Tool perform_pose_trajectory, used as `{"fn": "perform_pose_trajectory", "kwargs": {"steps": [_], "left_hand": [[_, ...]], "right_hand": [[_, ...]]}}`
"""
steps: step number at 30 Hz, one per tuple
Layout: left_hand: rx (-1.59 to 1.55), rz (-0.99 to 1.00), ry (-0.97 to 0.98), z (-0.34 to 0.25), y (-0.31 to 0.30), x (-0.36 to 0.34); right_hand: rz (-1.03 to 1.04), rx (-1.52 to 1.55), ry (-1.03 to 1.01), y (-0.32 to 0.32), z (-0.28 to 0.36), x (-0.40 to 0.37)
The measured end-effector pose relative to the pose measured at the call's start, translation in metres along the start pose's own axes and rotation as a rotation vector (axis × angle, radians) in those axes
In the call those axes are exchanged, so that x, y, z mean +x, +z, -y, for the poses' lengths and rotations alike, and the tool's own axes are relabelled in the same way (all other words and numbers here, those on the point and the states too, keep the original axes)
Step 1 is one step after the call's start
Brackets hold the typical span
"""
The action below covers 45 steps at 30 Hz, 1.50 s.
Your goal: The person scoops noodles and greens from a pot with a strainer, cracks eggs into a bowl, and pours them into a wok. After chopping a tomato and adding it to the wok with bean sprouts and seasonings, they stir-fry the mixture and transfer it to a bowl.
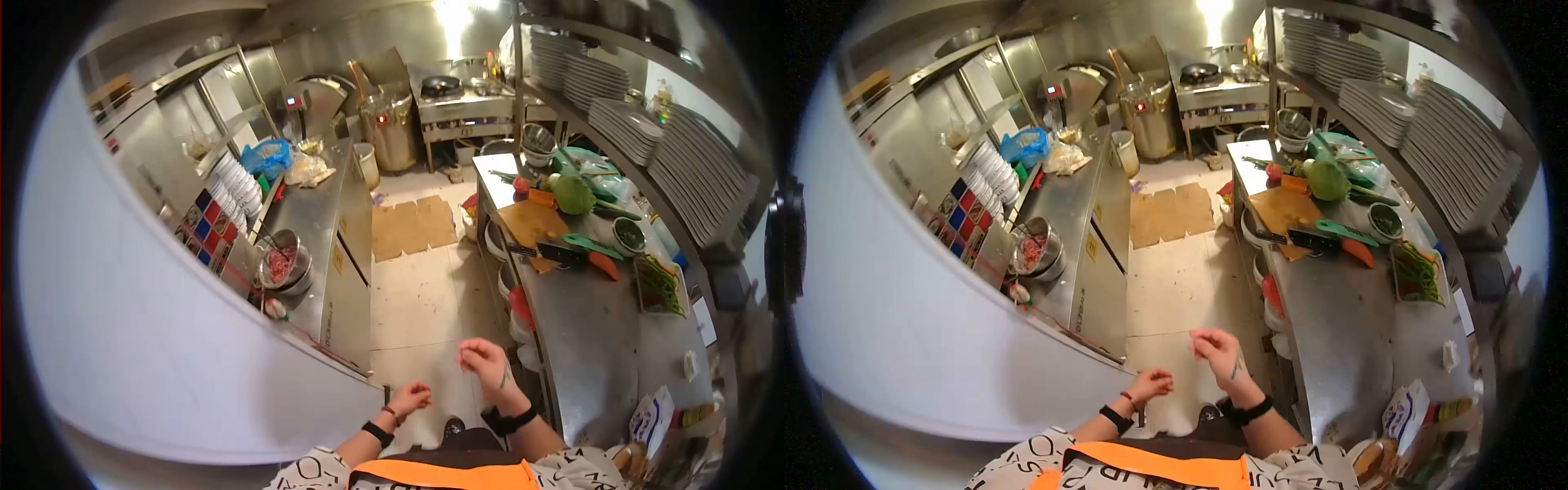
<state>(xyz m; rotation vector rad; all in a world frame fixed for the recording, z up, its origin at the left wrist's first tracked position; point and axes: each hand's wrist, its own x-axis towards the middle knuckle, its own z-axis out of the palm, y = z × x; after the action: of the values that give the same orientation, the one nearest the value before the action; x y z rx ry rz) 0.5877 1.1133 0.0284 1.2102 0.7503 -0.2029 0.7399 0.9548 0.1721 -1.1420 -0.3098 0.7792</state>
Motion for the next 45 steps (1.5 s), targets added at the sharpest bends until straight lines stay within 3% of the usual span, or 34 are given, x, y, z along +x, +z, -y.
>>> {"fn": "perform_pose_trajectory", "kwargs": {"steps": [3, 8, 10, 12, 13, 15, 21, 24, 28, 30, 32, 33, 36, 38, 40, 42, 43, 45], "left_hand": [[-0.048, -0.090, 0.114, -0.088, -0.039, 0.037], [-0.040, -0.283, 0.062, -0.167, -0.108, 0.147], [0.006, -0.336, -0.023, -0.184, -0.134, 0.193], [-0.063, -0.319, 0.070, -0.236, -0.151, 0.249], [-0.053, -0.306, 0.113, -0.263, -0.164, 0.281], [-0.071, -0.302, 0.189, -0.305, -0.172, 0.342], [0.251, -0.306, 0.306, -0.459, -0.194, 0.486], [0.318, -0.317, 0.305, -0.513, -0.226, 0.575], [0.401, -0.410, 0.205, -0.547, -0.272, 0.684], [0.380, -0.437, 0.074, -0.592, -0.284, 0.694], [0.368, -0.517, 0.075, -0.616, -0.314, 0.729], [0.294, -0.535, 0.183, -0.629, -0.332, 0.746], [0.144, -0.627, 0.276, -0.691, -0.368, 0.758], [0.154, -0.692, 0.200, -0.714, -0.394, 0.783], [0.173, -0.687, 0.148, -0.726, -0.430, 0.840], [0.069, -0.536, 0.099, -0.739, -0.456, 0.887], [0.213, -0.578, 0.086, -0.759, -0.466, 0.909], [0.151, -0.539, 0.085, -0.798, -0.481, 0.957]], "right_hand": [[0.090, 0.007, -0.047, 0.026, 0.059, 0.094], [0.179, -0.038, -0.068, 0.014, 0.086, 0.238], [0.066, -0.055, -0.109, -0.007, 0.080, 0.284], [-0.093, -0.114, -0.040, -0.021, 0.094, 0.326], [-0.077, -0.130, -0.040, -0.026, 0.103, 0.353], [-0.310, -0.174, 0.041, -0.046, 0.113, 0.388], [-0.375, -0.082, -0.079, -0.067, 0.156, 0.527], [-0.446, -0.055, -0.012, -0.084, 0.152, 0.615], [-0.318, -0.065, 0.040, -0.089, 0.154, 0.774], [-0.212, -0.060, -0.001, -0.073, 0.169, 0.858], [-0.121, -0.122, 0.135, -0.044, 0.206, 0.939], [-0.050, -0.165, 0.050, -0.035, 0.208, 0.985], [0.102, -0.310, 0.065, 0.015, 0.239, 1.091], [0.200, -0.309, 0.075, 0.027, 0.230, 1.162], [0.204, -0.348, 0.097, 0.048, 0.228, 1.221], [0.186, -0.355, 0.048, 0.057, 0.214, 1.272], [0.145, -0.353, 0.070, 0.059, 0.204, 1.299], [0.111, -0.449, 0.094, 0.067, 0.206, 1.344]]}}
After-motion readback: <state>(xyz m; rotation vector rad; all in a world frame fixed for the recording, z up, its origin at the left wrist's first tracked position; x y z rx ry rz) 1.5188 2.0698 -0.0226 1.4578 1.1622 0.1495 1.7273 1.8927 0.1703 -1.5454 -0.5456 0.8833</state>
